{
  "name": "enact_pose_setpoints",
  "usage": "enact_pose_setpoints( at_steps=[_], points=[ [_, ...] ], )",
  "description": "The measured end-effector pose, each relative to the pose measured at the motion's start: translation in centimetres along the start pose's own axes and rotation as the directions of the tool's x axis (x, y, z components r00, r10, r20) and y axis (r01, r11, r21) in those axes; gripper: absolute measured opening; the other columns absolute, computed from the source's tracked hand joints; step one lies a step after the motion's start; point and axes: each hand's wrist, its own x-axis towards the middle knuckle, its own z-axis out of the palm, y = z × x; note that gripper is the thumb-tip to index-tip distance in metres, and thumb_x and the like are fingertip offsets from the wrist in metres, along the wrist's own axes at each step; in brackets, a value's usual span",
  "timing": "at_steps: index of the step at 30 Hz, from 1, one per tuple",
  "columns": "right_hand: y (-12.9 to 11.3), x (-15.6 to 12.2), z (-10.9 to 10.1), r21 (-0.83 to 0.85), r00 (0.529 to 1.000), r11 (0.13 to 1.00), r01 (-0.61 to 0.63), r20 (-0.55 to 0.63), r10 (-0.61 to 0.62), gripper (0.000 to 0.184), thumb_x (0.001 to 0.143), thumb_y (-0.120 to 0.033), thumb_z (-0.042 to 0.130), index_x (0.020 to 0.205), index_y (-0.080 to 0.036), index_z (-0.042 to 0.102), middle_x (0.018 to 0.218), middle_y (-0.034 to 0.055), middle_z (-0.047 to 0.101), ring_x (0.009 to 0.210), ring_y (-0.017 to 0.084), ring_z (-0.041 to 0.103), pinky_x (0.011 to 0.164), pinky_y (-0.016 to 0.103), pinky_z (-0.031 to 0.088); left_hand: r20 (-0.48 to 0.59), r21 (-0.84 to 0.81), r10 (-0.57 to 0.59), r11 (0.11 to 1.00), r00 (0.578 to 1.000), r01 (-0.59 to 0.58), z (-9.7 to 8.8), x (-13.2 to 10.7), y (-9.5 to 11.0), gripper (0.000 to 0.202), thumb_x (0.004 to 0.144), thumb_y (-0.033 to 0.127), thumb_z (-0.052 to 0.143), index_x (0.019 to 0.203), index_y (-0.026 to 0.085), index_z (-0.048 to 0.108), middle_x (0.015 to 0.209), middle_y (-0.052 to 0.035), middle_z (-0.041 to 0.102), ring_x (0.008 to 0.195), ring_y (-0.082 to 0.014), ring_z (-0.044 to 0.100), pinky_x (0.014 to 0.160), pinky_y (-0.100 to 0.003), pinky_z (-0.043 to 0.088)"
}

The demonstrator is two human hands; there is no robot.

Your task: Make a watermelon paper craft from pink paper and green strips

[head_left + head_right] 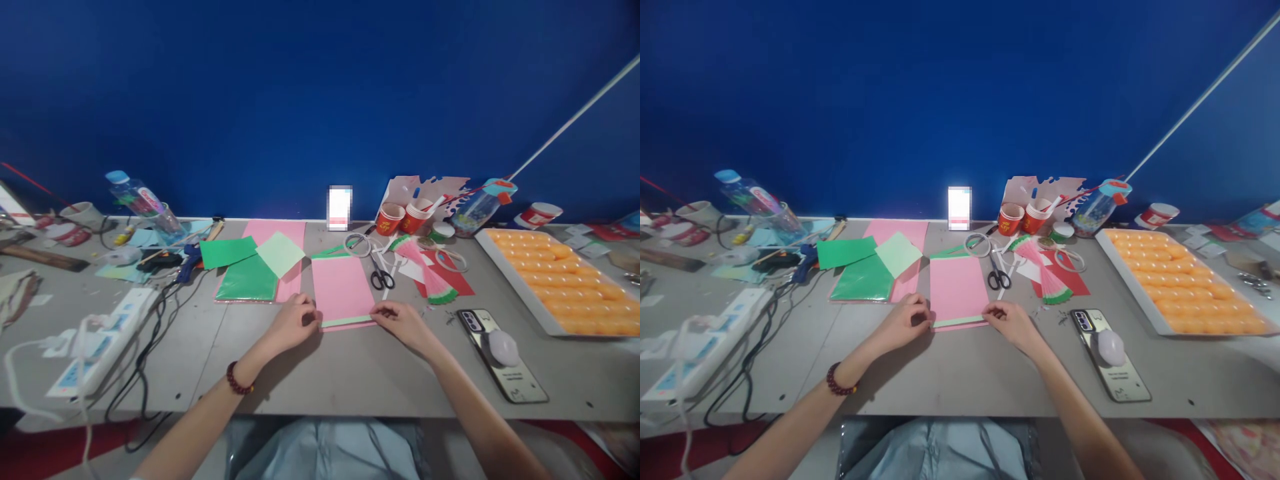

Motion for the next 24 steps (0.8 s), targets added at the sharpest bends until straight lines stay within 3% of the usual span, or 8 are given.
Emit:
enact_pose_setpoints(
  at_steps=[24],
  points=[
    [0.9,0.2,0.3,-0.021,1.0,1.0,0.017,-0.022,-0.017,0.029,0.072,-0.043,0.058,0.076,-0.017,0.069,0.067,0.0036,0.064,0.06,0.016,0.055,0.057,0.026,0.042,0.053,0.038,-0.133,0.991,0.99,0.131,-0.1,0.4,0.2,0.009,0.074,0.02,0.064,0.066,0.019,0.069,0.088,-0.005,0.063,0.093,-0.0221,0.056,0.081,-0.032,0.043]
  ],
)
